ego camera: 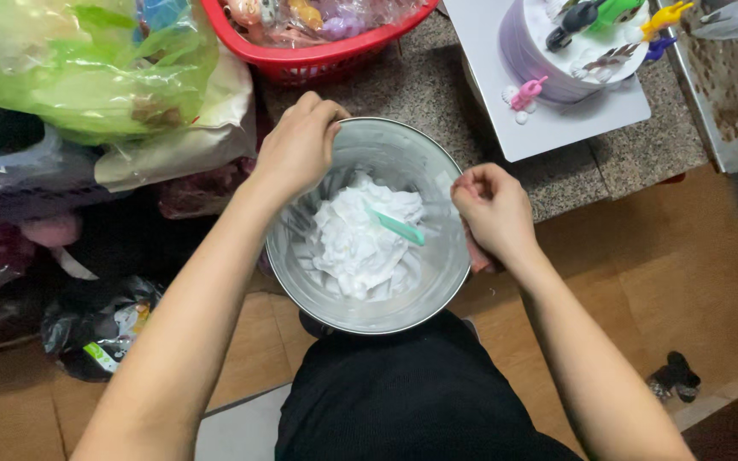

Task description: The person scrapes white frosting from the sides of a metal bowl using a spatula and wipes a metal tray with a cloth.

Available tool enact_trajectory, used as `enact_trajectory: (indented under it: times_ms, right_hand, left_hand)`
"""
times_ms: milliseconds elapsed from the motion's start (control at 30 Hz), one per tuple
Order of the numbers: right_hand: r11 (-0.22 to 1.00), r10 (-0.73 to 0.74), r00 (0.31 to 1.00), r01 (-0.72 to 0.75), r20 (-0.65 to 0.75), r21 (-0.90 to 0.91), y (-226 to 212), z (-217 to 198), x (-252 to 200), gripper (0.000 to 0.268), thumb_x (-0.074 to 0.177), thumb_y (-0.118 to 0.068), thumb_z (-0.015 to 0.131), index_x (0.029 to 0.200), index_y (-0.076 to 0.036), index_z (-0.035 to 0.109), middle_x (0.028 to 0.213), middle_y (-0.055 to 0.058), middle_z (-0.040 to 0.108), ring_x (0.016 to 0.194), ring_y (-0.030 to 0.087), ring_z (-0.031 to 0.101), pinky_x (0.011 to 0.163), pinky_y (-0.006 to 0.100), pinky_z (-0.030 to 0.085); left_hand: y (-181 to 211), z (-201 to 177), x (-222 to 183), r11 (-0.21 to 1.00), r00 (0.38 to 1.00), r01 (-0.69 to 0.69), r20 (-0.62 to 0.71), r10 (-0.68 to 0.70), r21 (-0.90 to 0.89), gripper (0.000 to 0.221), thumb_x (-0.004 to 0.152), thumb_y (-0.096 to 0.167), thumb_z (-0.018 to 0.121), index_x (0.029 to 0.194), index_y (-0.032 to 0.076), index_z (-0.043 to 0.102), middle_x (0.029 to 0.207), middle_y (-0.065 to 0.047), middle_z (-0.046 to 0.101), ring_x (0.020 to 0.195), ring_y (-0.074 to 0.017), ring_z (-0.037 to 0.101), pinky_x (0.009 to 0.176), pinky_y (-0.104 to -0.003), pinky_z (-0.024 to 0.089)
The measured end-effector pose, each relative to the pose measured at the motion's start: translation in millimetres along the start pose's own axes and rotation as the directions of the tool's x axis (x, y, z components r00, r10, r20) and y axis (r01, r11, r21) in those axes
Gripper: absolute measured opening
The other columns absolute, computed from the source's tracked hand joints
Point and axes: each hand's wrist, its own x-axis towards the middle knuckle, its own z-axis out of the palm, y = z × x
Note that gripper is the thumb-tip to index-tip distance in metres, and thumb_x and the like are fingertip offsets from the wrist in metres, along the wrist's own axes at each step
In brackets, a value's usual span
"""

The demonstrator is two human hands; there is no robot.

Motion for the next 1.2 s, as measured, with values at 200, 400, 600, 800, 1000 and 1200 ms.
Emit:
enact_trajectory:
  times_ms: [200, 400, 600, 800, 1000, 1200]
  right_hand:
    - [0.967, -0.216, 0.946, 0.241, 0.240, -0.079, -31, -5, 71, 0.023, 0.089, -0.023, 0.074, 0.105, -0.007, 0.076, 0.079, 0.007, 0.073, 0.069, 0.013, 0.066, 0.069, 0.030, 0.053]
    - [0.894, -0.424, 0.816, 0.446, 0.393, 0.038, -65, 10, 121, 0.024, 0.088, -0.022, 0.075, 0.105, -0.007, 0.078, 0.086, 0.005, 0.076, 0.075, 0.008, 0.069, 0.071, 0.027, 0.055]
    - [0.956, -0.293, 0.894, 0.264, 0.339, 0.129, -37, 4, 114, 0.022, 0.090, -0.020, 0.075, 0.104, -0.004, 0.077, 0.090, 0.003, 0.078, 0.073, 0.006, 0.067, 0.066, 0.025, 0.054]
    - [0.934, 0.210, 0.952, -0.263, 0.223, 0.242, 25, -31, 51, 0.024, 0.101, -0.017, 0.068, 0.116, 0.001, 0.067, 0.072, 0.019, 0.064, 0.042, 0.025, 0.050, 0.037, 0.040, 0.036]
    - [0.871, 0.119, 0.979, -0.022, -0.168, 0.492, 56, -6, -12, 0.019, 0.095, -0.009, 0.070, 0.110, 0.004, 0.069, 0.097, 0.006, 0.075, 0.077, 0.002, 0.065, 0.068, 0.020, 0.053]
    - [0.882, 0.102, 0.995, -0.097, 0.014, 0.460, 43, -11, 23, 0.022, 0.096, -0.011, 0.071, 0.112, 0.003, 0.072, 0.089, 0.010, 0.073, 0.065, 0.014, 0.060, 0.058, 0.029, 0.047]
  left_hand:
    - [-30, -13, 27, 0.991, 0.955, -0.075, 0.278, 0.103, -0.109, 0.037, 0.093, 0.029, 0.072, 0.118, 0.002, 0.069, 0.115, -0.022, 0.066, 0.106, -0.0355, 0.065, 0.092, -0.043, 0.051]
    - [-35, 25, 61, 0.930, 0.919, -0.036, 0.354, 0.176, -0.367, 0.030, 0.093, 0.020, 0.073, 0.117, 0.002, 0.072, 0.111, -0.016, 0.073, 0.104, -0.0234, 0.070, 0.091, -0.037, 0.053]
    - [-27, 28, 39, 0.919, 0.988, 0.067, 0.152, -0.008, -0.388, 0.023, 0.090, 0.012, 0.073, 0.112, 0.004, 0.075, 0.099, -0.009, 0.077, 0.088, -0.0189, 0.071, 0.081, -0.032, 0.054]
    - [-7, 31, -3, 0.939, 0.968, 0.005, -0.233, -0.090, -0.343, 0.020, 0.092, 0.008, 0.073, 0.111, 0.003, 0.075, 0.105, -0.012, 0.075, 0.096, -0.0221, 0.072, 0.086, -0.032, 0.054]
    - [22, 41, -66, 0.950, 0.864, 0.214, -0.410, -0.292, -0.226, 0.020, 0.091, 0.008, 0.074, 0.110, 0.003, 0.076, 0.110, -0.013, 0.076, 0.103, -0.0254, 0.067, 0.095, -0.037, 0.048]
    - [16, 26, -74, 0.901, 0.915, 0.248, -0.220, -0.339, -0.357, 0.032, 0.095, 0.015, 0.067, 0.124, 0.001, 0.068, 0.114, -0.014, 0.073, 0.108, -0.0247, 0.070, 0.097, -0.034, 0.052]
